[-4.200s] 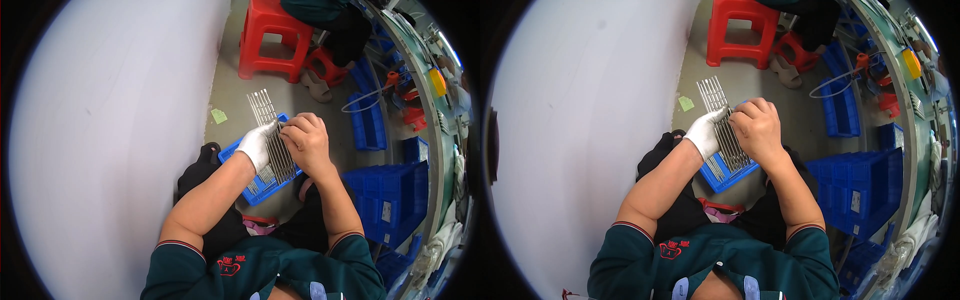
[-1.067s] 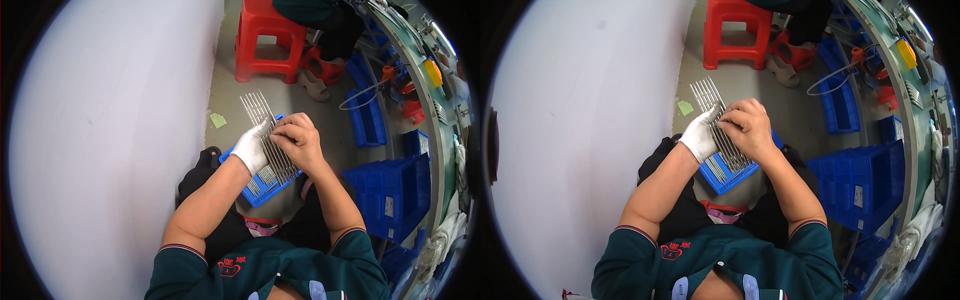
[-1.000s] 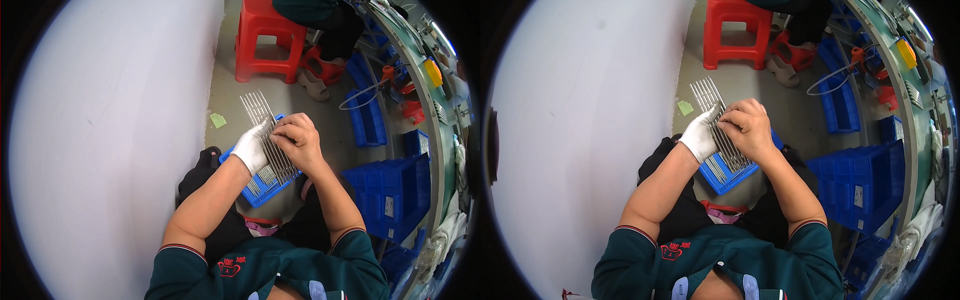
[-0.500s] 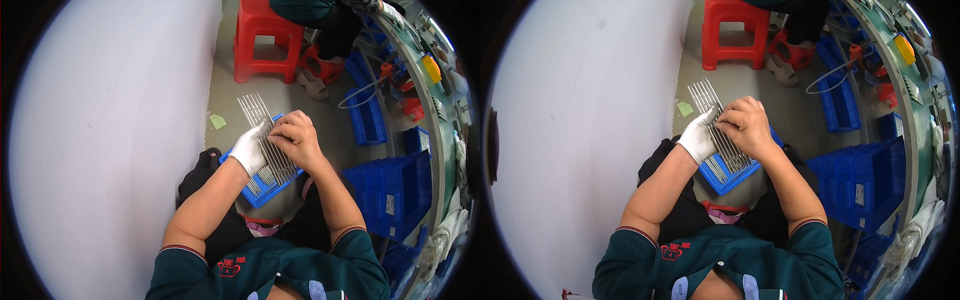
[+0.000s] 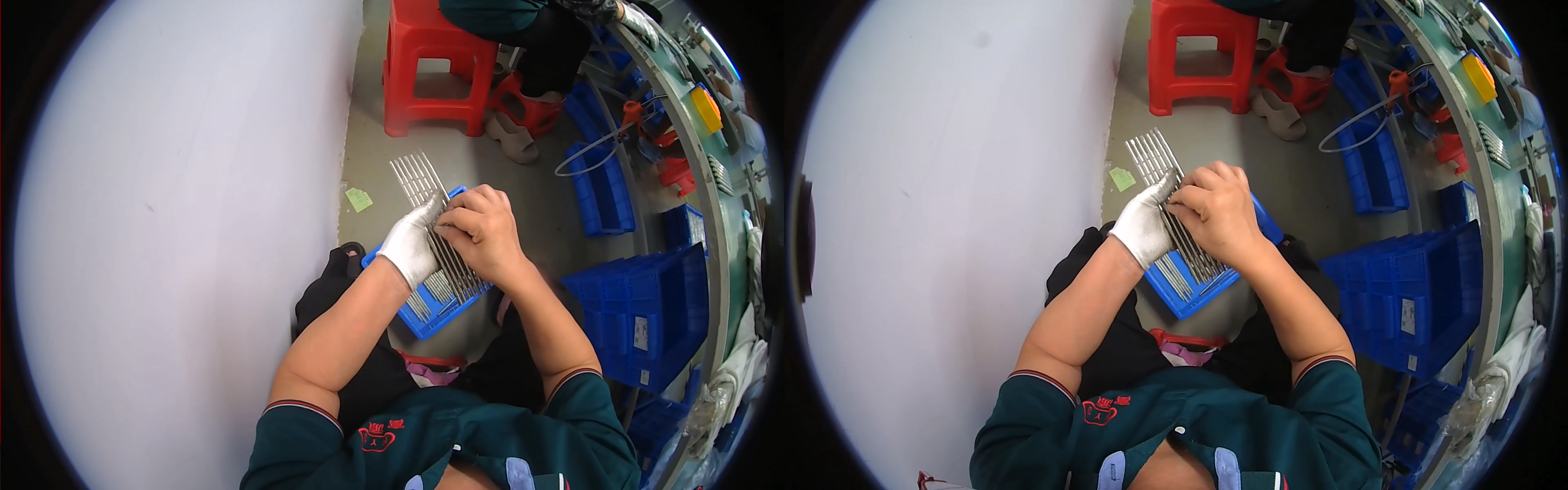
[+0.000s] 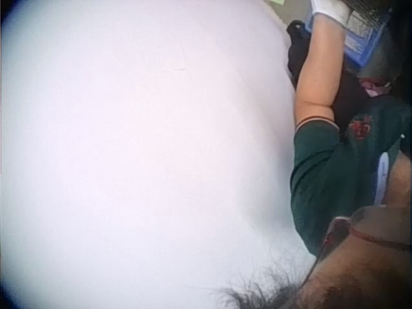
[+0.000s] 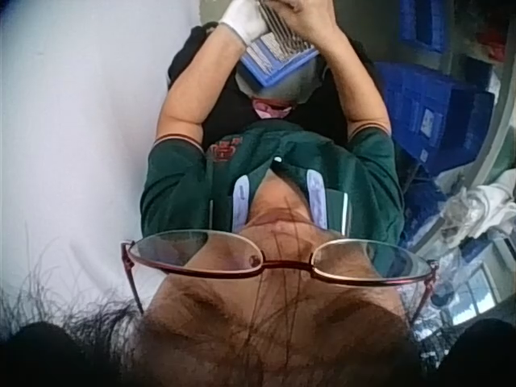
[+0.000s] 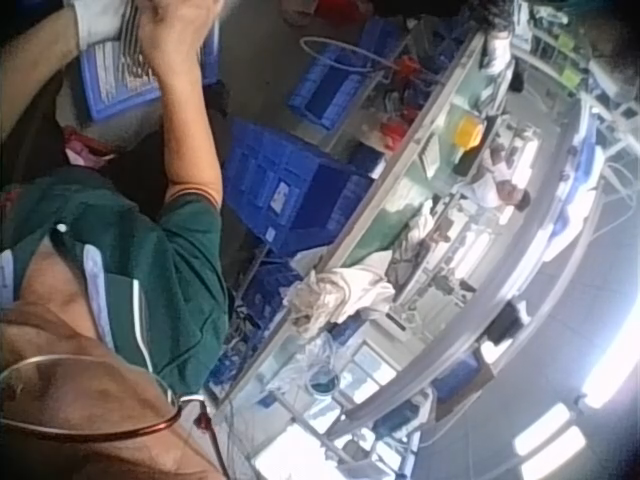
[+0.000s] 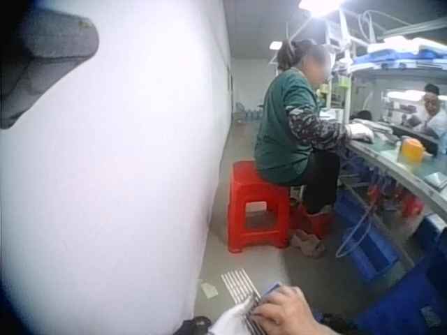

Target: Inspecting and organizing thin metal rods from a blue plastic crate in a workshop.

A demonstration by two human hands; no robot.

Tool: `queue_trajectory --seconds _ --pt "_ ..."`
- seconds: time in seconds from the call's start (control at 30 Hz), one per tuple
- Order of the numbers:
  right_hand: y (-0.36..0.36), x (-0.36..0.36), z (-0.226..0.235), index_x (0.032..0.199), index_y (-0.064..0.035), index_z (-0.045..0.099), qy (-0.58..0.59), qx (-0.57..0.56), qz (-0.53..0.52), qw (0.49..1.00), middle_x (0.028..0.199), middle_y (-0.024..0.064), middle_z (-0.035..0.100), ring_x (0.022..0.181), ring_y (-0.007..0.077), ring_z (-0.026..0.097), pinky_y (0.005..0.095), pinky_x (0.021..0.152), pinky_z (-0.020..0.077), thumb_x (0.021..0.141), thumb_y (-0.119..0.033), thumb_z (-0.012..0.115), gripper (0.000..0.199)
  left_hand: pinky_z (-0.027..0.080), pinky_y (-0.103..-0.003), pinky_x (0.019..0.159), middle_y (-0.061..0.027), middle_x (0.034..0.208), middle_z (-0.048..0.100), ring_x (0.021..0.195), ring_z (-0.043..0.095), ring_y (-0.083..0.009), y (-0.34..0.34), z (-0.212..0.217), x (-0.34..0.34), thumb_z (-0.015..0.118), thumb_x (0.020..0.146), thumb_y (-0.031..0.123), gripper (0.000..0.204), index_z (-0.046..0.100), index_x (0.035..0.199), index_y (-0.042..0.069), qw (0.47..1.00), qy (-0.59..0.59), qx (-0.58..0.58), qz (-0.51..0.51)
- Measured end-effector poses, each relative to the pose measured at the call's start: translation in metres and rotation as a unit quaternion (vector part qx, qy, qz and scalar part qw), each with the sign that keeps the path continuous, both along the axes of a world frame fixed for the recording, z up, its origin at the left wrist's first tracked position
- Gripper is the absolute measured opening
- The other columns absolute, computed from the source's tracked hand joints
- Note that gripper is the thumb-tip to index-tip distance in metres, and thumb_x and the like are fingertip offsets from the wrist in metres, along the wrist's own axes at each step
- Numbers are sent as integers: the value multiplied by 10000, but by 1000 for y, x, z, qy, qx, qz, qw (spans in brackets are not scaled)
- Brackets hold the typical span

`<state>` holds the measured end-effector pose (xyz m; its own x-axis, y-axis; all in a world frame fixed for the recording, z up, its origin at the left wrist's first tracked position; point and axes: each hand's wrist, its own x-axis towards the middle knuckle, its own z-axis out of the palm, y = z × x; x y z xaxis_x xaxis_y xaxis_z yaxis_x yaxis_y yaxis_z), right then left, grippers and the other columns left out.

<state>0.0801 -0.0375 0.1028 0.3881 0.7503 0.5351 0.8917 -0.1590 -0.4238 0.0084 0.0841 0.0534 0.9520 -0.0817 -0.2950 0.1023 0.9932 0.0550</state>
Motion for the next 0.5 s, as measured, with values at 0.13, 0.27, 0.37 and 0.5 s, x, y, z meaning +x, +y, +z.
queue_trajectory --seconds 0.13,0.27,0.37,0.5 --pt "-6 0 10 745 -93 680 23 5 -29 999 801 8 613 812 216 545 351 753 386 685 -117 714 74 506 -426 892 -166 1125 571 1016 587 -277 1 2 -1 366 1002 281 333 511 1169 32 999 27 19 -6" --pt "-4 2 -1 750 -91 682 71 25 1 997 803 11 614 815 221 546 354 755 387 687 -118 715 76 506 -424 891 -163 1120 572 1015 587 -273 0 0 0 372 999 282 331 513 1166 33 1000 5 7 -6" --pt "-3 2 -2 757 -91 684 73 12 -6 997 803 14 616 822 224 549 356 757 389 688 -119 716 81 537 -385 805 -122 1026 599 914 610 -240 -2 3 2 419 989 310 305 551 1097 57 998 49 39 6" --pt "-1 -1 1 735 -97 678 39 5 0 999 807 3 622 827 206 553 347 770 391 667 -100 725 83 535 -372 810 -116 1019 599 918 607 -230 -3 4 2 419 990 311 307 548 1100 55 998 48 45 2"
